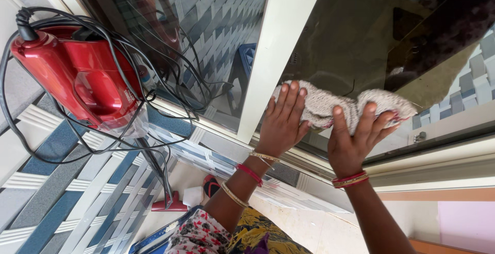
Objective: The person wipes a glass window pane with a cloth, moving from top to bottom across the surface.
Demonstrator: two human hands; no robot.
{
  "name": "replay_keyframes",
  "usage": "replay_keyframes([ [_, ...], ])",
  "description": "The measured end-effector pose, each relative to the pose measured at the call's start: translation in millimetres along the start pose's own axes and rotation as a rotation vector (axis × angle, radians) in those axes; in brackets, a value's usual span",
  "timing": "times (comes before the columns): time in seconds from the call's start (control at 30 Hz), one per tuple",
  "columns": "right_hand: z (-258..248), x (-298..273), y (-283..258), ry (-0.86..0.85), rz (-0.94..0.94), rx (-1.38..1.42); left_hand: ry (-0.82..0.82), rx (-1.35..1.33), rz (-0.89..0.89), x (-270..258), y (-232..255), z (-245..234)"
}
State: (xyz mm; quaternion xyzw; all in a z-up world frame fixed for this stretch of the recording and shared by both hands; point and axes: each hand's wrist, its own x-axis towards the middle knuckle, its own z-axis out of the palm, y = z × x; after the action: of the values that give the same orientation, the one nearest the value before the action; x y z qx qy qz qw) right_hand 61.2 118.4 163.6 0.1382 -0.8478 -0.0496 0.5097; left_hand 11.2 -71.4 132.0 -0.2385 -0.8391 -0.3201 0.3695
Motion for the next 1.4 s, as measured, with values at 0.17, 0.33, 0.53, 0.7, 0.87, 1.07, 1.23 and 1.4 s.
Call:
replay_keyframes([
  [0.17, 37, -84, -16, -0.139, -0.01, 0.008, -0.108, 0.055, -0.081, -68, -21, 49],
  [0.33, 62, -150, -33, -0.309, -0.077, -0.024, -0.2, 0.056, -0.123, -130, -42, 70],
  [0.53, 71, -175, -44, -0.436, -0.114, -0.032, -0.284, 0.094, -0.193, -159, -41, 77],
  [0.7, 64, -161, -35, -0.352, -0.18, -0.063, -0.24, 0.018, -0.223, -154, -34, 76],
  [0.87, 45, -139, -28, -0.384, -0.196, -0.1, -0.234, -0.129, -0.25, -143, -26, 65],
  [1.07, 18, -80, -16, -0.272, -0.132, -0.088, -0.076, -0.229, -0.202, -91, -5, 44],
  [1.23, -21, 2, 0, -0.144, -0.042, -0.027, 0.041, -0.257, -0.091, -10, 15, 5],
  [1.4, -53, 66, 17, -0.044, -0.026, 0.048, 0.141, -0.117, -0.02, 55, 37, -29],
])
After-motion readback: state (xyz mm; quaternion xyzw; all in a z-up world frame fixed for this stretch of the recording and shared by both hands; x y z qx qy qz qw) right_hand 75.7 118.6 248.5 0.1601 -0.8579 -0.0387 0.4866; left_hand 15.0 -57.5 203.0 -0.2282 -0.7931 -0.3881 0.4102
